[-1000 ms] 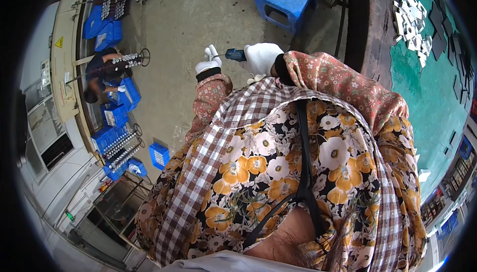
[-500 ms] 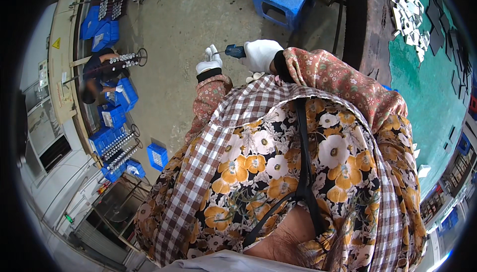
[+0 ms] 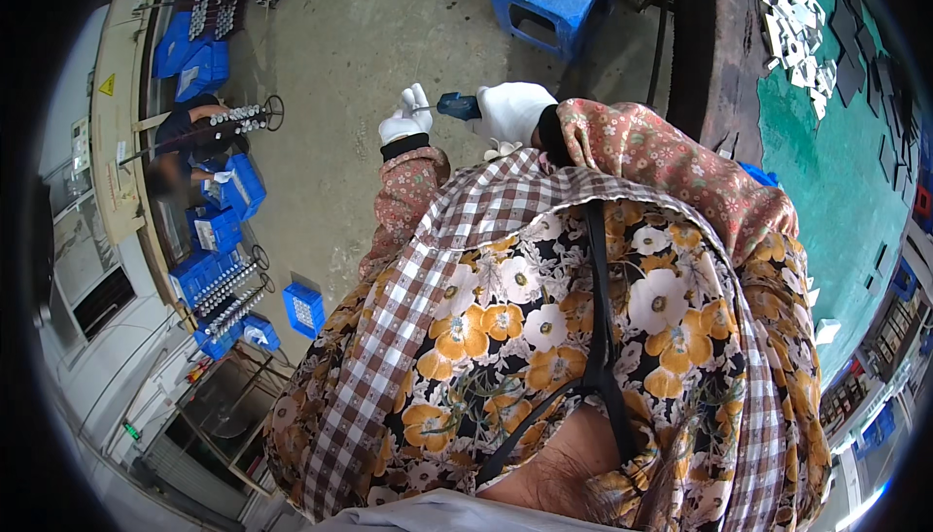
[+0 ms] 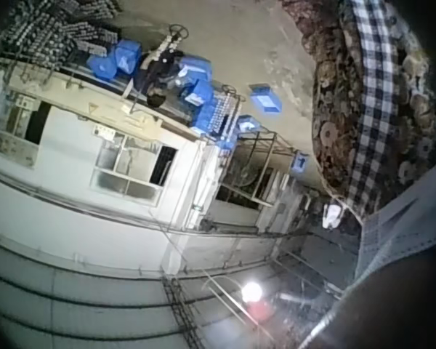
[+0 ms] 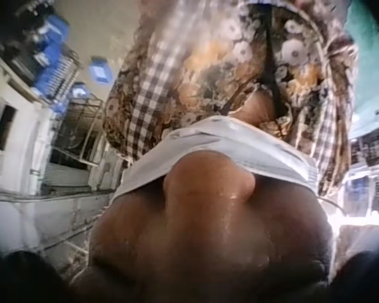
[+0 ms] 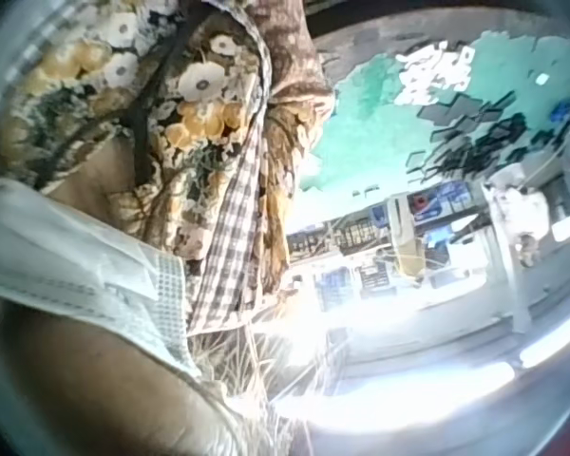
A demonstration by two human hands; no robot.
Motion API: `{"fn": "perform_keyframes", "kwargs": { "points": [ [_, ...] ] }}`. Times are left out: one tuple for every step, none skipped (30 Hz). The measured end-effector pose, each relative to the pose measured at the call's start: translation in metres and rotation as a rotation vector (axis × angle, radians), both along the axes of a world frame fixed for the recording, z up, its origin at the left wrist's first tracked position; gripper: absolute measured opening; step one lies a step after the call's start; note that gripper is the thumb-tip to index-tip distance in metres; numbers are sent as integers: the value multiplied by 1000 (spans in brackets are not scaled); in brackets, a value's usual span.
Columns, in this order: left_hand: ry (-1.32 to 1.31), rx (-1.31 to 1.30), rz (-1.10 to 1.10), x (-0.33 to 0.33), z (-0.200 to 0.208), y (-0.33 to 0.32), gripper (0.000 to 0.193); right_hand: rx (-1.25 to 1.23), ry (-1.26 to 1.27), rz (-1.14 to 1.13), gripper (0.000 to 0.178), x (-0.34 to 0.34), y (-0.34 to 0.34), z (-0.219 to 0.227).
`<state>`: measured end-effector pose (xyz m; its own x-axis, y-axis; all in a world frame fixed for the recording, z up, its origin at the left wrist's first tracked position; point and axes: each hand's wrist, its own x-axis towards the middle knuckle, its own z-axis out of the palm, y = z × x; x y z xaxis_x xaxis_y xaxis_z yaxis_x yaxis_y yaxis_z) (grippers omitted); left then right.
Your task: The recorder is assembling small components at a workbench using an electric screwdriver.
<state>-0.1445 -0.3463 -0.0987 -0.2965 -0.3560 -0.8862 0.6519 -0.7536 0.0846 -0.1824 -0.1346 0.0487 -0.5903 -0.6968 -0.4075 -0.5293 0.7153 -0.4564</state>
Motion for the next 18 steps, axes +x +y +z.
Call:
{"fn": "perform_keyframes", "kwargs": {
  "points": [
    [0,-1,2,6,-6,-5,34,-1,0,2,33,2,0,4],
    [107,-80,-196,20,-22,-15,24,-19,13,-18,32,5,-1,7],
    [215,-157,-404,25,-28,-19,23,-35,27,-47,32,5,-1,6],
    [213,-157,-399,29,-34,-19,23,-34,25,-42,32,5,0,3],
    [151,-418,-542,30,-34,-15,16,-40,28,-53,31,2,2,-1],
    [91,-682,-690,28,-23,-7,12,-46,31,-74,31,-1,5,-3],
    [9,-808,-759,24,-12,3,9,-43,32,-94,31,-2,6,-4],
    [6,-808,-758,24,-7,3,9,-38,13,-99,32,0,3,0],
    [-158,-905,-865,25,-3,2,8,-33,-7,-105,32,1,1,3],
    [-327,-999,-971,25,2,2,8,-34,-10,-105,32,2,1,3],
    [-373,-1010,-992,25,17,8,7,-34,-22,-94,33,1,1,2],
    [-379,-1010,-991,28,10,4,7,-35,-33,-83,35,1,1,1],
    [-565,-1165,-1100,30,0,-1,3,-38,-37,-81,35,2,-1,0],
    [-750,-1318,-1212,27,3,2,3,-33,-56,-94,34,0,-1,-1],
    [-924,-1467,-1295,31,6,5,9,-28,-74,-106,33,-1,-1,-2],
    [-922,-1470,-1303,35,8,9,9,-28,-78,-113,33,-3,0,-4],
    [-984,-1471,-1354,38,21,17,13,-32,-94,-113,33,-3,0,-6],
    [-1047,-1470,-1406,39,27,21,17,-36,-111,-113,32,-4,1,-8]
  ]
}}
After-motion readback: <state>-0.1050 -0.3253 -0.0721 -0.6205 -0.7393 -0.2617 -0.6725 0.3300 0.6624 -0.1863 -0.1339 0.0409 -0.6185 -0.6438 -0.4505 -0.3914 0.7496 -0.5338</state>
